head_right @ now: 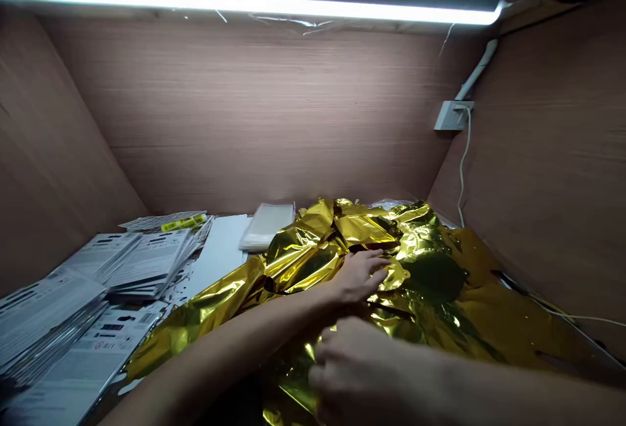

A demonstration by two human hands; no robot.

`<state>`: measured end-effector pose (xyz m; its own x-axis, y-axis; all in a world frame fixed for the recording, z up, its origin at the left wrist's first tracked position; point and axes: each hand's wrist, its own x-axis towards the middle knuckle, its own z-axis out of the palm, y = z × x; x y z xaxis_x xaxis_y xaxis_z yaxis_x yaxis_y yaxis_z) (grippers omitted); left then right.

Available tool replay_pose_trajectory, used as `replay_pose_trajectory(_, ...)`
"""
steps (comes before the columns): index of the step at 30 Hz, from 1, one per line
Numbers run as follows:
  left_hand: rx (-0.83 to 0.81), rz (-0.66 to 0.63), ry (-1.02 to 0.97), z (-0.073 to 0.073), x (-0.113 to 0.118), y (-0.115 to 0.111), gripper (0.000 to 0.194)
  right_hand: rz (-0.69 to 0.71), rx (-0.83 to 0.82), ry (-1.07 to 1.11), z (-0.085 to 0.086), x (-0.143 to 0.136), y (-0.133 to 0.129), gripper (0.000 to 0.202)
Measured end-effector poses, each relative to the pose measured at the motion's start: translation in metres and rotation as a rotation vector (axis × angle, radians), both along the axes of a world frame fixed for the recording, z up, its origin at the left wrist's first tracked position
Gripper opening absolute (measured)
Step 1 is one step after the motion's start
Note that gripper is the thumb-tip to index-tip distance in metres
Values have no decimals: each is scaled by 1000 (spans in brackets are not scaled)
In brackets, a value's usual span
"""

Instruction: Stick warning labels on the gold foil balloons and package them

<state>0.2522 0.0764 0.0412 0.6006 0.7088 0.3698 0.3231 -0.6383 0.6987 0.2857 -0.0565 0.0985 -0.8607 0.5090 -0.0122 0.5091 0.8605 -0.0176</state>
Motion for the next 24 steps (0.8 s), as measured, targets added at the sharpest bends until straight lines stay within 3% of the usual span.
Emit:
replay_pose_trajectory(2,-77,-42,-60,13,3,13,29,80,133,59,-37,2,-20,15)
replay_pose_trajectory(4,-150,-43,-105,33,3,25,44,36,160,116,-57,8,-27,16)
replay_pose_trajectory(7,-211,-81,-132,69,-20,35,48,-24,38,173,-57,24,-24,17)
replay_pose_trajectory(9,-201,-114,-133,91,-57,32,39,-50,-73,198,-49,36,-20,19)
replay_pose_trajectory(11,-149,-119,-103,103,-109,19,27,-56,-148,230,-42,48,-18,26)
replay_pose_trajectory(12,-116,-103,-51,103,-138,10,25,-58,-169,249,-41,53,-17,30)
replay_pose_trajectory(14,27,109,240,95,-195,-11,33,-58,-191,283,-40,58,-16,33)
replay_pose_trajectory(17,13,450,602,64,-262,-37,58,-25,-200,295,-37,58,-14,32)
replay_pose_trajectory(19,-87,525,693,43,-287,-45,69,1,-200,277,-34,54,-10,28)
replay_pose_trajectory(21,-108,521,681,29,-299,-47,62,-2,-178,283,-31,48,-5,26)
replay_pose_trajectory(24,-103,490,643,26,-305,-39,44,-39,-119,298,-32,40,3,31)
